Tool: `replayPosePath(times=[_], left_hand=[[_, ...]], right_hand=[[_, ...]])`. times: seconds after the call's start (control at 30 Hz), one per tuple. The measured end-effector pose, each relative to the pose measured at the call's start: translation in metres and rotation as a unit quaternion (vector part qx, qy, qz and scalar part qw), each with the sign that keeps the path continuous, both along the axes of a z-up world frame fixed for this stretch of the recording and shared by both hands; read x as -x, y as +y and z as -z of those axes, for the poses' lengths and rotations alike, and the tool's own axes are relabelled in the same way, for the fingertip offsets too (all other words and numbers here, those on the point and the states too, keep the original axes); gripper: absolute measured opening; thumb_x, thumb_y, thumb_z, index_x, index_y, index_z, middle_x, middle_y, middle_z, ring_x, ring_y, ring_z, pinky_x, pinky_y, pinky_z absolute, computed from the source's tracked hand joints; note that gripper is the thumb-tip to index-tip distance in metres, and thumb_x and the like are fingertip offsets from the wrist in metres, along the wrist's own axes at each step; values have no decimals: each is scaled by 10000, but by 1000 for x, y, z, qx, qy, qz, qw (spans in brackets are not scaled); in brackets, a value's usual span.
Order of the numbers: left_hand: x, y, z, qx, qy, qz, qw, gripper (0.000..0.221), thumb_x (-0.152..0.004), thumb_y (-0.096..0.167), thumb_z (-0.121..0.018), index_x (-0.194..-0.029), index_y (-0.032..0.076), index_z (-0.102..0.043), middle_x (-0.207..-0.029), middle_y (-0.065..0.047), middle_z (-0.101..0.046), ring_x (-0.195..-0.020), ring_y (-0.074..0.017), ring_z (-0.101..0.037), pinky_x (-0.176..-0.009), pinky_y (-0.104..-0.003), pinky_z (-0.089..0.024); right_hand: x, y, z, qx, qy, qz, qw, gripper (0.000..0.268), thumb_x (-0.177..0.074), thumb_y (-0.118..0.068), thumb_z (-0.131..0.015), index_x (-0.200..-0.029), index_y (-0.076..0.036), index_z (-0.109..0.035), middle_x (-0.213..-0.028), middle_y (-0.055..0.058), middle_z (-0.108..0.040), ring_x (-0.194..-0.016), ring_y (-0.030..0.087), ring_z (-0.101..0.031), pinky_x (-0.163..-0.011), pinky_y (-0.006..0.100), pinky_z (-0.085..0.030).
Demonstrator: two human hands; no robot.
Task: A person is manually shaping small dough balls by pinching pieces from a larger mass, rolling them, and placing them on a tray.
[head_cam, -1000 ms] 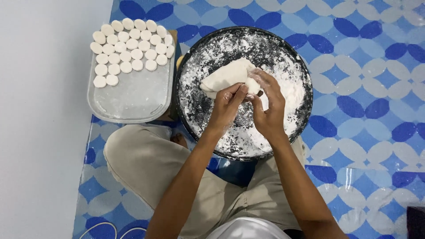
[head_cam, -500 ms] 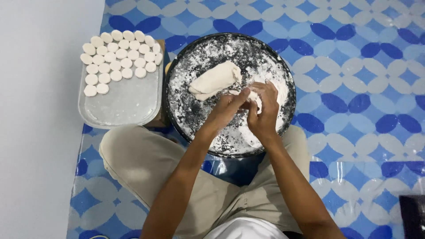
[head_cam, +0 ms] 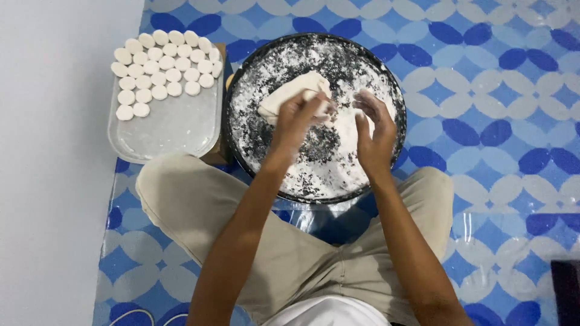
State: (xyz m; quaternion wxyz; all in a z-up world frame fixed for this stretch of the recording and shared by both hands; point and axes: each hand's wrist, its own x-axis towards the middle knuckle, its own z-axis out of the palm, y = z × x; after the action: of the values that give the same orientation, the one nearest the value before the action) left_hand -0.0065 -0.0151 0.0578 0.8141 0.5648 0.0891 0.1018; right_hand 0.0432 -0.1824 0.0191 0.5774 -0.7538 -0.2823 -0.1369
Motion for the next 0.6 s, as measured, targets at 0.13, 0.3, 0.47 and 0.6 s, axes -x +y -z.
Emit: replayPosePath(times=[0.13,0.3,0.47,0.6], left_hand=[[-2,21,5,-13,-15,-33,999,423,-993,430,-641,-1127,29,-639,-1023,-173,-679,-965,-251,-726,-897,-385,-619],[4,22,3,24,-14,-107,994,482,-995,437,-618,-1175,-9,-590,-1019,-157,-701,-882,-184,-742,-796,-318,-658],[-6,27,18,30,15,-118,992,502,-959,495,-657,-1147,30,-660,-998,-142,-723,-780,-155,-741,-702,-281,-656],[-13,23,31,51,50,-99,993,552,-903,572,-705,-1114,62,-707,-933,-139,-698,-720,-159,-710,-648,-302,-642]], right_hand=[[-49,-2,80,96,96,39,990,280,-976,6,-684,-1230,-112,-697,-1170,65,-706,-1068,267,-684,-990,466,-495],[-77,10,150,362,40,81,928,459,-819,-93,-837,-1256,-178,-725,-1174,108,-692,-1076,330,-687,-925,520,-517],[-76,22,163,477,-3,85,875,338,-846,-207,-827,-1165,-172,-719,-1096,58,-675,-1060,287,-656,-983,517,-414],[-83,15,189,492,-79,99,861,304,-810,-135,-817,-1075,-190,-678,-1035,50,-719,-1010,284,-678,-976,538,-400]])
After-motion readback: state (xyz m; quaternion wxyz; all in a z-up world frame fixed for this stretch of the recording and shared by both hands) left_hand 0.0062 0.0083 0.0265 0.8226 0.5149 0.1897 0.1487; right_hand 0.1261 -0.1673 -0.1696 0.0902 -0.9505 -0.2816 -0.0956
